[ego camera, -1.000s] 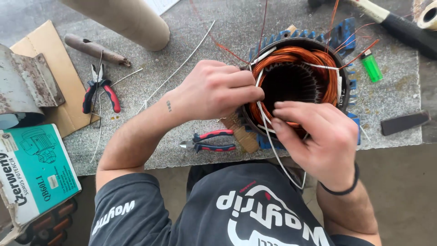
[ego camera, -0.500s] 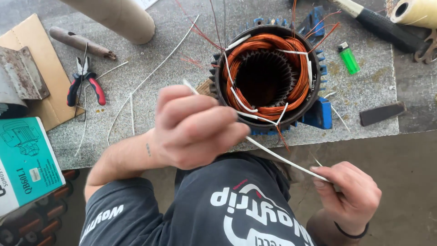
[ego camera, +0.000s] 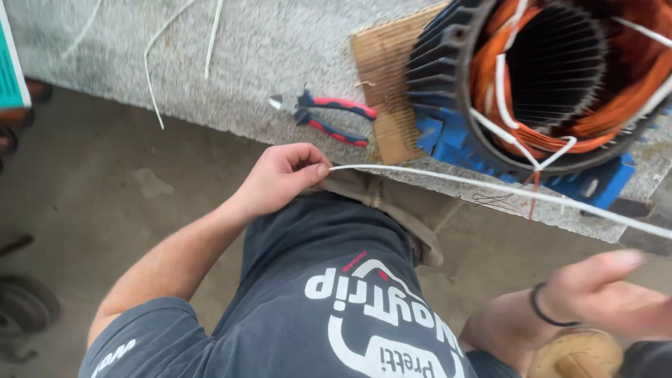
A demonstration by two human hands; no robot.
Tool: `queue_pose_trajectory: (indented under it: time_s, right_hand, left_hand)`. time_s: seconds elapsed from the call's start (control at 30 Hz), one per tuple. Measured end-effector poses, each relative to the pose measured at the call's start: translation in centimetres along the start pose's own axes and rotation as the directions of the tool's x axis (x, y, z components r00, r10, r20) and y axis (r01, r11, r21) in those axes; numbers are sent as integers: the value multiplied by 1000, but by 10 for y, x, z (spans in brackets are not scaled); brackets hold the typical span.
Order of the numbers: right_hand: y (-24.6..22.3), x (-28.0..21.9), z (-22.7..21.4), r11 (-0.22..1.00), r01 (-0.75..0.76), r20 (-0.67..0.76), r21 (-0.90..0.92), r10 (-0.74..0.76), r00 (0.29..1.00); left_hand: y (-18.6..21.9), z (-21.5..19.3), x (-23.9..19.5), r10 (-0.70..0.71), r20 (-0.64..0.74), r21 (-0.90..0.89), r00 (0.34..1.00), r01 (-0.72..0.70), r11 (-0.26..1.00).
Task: Winding an electric motor stator with copper wire and inserting white insulation strips.
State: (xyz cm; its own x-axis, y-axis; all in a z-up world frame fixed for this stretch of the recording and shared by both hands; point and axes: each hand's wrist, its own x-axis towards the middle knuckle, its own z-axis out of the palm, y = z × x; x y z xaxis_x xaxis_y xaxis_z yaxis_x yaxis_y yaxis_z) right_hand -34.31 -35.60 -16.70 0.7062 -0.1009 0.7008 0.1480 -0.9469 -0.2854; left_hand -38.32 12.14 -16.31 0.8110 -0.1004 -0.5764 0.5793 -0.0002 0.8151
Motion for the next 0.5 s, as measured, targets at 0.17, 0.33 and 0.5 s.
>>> queue_pose_trajectory:
  time_s: [0.17,0.33,0.5]
  right_hand:
    - [-124,-38,9,592,449,31,669,-626,779]
    - [-165,-85,51,283,196,87,939,-745,662]
    - [-167,-102,68,309,-480,553,821,-641,533]
  left_hand:
    - [-44,2,-29,-47,-36,-265,998,36,964]
    - [-112,-22,-82,-23,-175,-432,984,-56,900]
    - [-227,-58,-156,-26,-565,-493,825,-312,812]
